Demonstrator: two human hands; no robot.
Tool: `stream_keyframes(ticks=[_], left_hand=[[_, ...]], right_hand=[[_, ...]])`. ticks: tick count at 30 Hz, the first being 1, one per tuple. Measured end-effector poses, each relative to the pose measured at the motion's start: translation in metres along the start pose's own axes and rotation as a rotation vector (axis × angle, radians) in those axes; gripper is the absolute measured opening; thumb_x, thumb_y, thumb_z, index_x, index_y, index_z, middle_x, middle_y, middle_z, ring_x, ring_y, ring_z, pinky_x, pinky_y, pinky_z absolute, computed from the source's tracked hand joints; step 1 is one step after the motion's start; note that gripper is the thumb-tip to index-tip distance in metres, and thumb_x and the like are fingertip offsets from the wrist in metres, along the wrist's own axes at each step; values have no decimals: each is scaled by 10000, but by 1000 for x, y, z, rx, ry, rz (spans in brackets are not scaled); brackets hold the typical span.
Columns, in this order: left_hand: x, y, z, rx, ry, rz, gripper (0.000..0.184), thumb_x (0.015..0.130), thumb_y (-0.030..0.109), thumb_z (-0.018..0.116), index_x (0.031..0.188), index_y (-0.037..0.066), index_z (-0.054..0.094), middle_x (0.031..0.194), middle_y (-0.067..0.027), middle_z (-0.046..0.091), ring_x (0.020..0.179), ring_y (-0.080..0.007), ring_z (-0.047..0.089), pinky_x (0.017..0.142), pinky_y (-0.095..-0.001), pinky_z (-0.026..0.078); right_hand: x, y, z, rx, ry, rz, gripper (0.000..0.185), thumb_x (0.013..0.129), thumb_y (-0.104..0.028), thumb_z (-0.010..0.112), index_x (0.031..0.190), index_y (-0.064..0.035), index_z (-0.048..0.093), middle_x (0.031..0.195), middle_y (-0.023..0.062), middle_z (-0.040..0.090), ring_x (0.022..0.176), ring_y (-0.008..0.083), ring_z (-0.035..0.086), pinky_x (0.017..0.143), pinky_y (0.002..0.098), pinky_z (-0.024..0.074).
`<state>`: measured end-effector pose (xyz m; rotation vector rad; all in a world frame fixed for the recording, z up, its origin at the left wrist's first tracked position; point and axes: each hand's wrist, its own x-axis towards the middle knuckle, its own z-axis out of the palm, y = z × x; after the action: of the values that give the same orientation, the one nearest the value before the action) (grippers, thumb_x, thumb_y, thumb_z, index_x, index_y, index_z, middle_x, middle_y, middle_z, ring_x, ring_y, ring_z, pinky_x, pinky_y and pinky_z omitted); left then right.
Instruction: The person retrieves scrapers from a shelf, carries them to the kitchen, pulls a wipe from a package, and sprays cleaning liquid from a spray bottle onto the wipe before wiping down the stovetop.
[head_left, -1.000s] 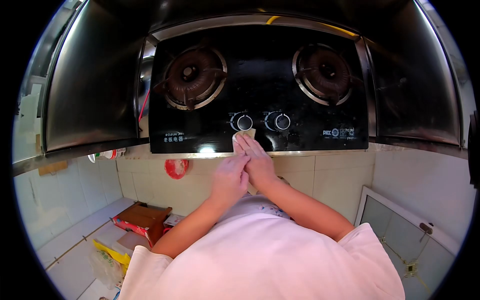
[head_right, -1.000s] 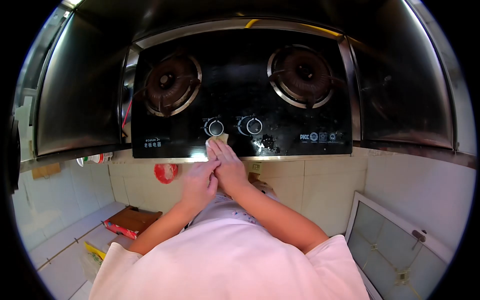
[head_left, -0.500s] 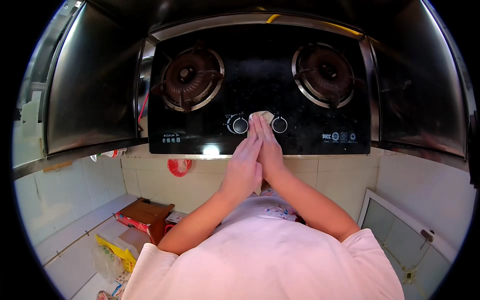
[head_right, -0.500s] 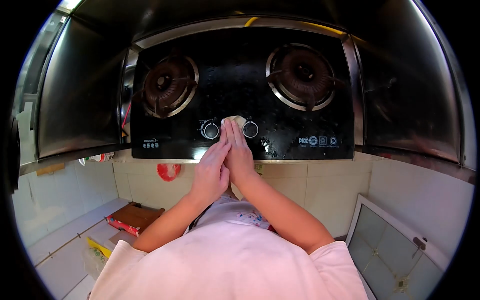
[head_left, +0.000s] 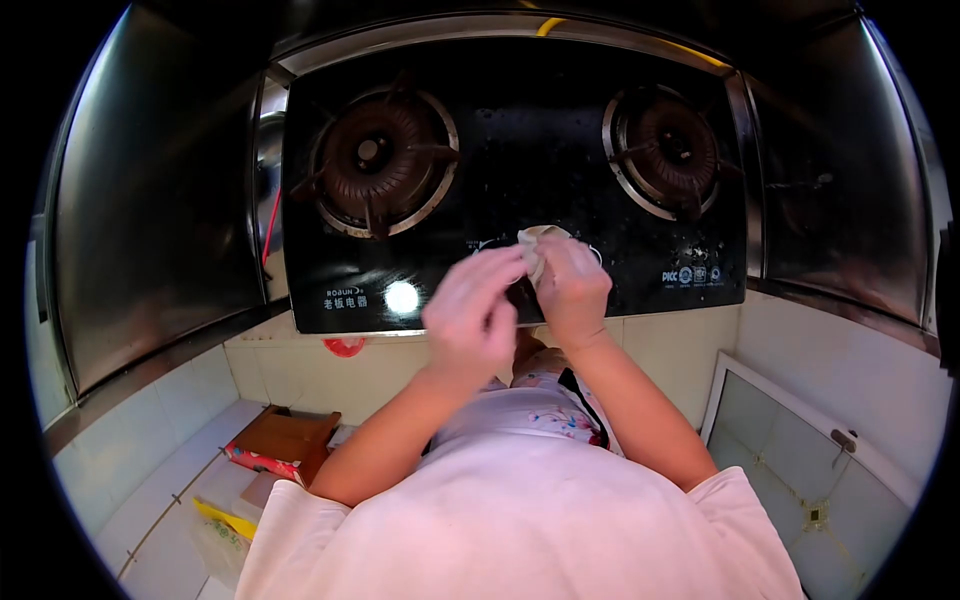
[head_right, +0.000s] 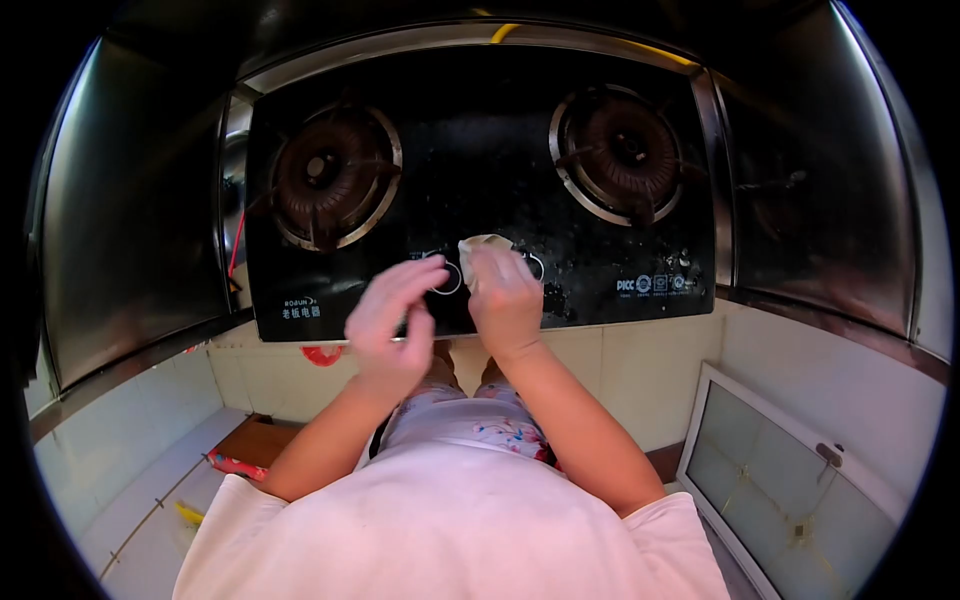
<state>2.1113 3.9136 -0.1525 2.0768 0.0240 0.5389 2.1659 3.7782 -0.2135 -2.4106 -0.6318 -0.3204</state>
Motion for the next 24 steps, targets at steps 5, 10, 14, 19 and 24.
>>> stream_keyframes(ticks=[5, 10, 14, 19, 24], left_hand=[[15, -32, -24, 26, 112, -23, 341, 697, -140, 510, 958, 2, 676, 979, -140, 693, 912, -310, 660, 801, -362, 524], [11, -43, -17, 25, -62, -97, 361, 688, -122, 524, 983, 22, 675, 1020, -136, 679, 951, -313, 639, 817, -363, 520], [10, -39, -2, 0, -117, -71, 361, 727, -134, 520, 1009, 30, 673, 1030, -134, 677, 950, -305, 638, 814, -366, 515], [24, -60, 1, 131, -221, -78, 296, 739, -98, 565, 974, 42, 678, 979, -115, 677, 892, -306, 632, 780, -378, 518], [28, -59, -2, 155, -211, -155, 251, 753, -60, 567, 939, 51, 693, 955, -110, 678, 861, -290, 638, 746, -357, 514]], right_hand=[[34, -1, 2, 71, 237, -80, 253, 684, 67, 611, 906, -43, 663, 949, 107, 648, 853, 289, 628, 681, 376, 537], [41, -4, 6, -97, -324, 178, 290, 688, 36, 628, 954, -70, 677, 968, 76, 572, 933, 276, 573, 733, 394, 532], [47, 1, 10, -116, -296, 115, 287, 693, 46, 618, 950, -69, 675, 956, 86, 563, 942, 286, 567, 734, 399, 529], [42, 8, 13, -9, -333, 113, 267, 693, 53, 645, 937, -54, 669, 949, 91, 564, 934, 294, 569, 763, 404, 512], [46, 7, 15, 22, -294, 67, 224, 697, 41, 675, 901, -48, 656, 948, 95, 566, 922, 308, 580, 765, 409, 499]])
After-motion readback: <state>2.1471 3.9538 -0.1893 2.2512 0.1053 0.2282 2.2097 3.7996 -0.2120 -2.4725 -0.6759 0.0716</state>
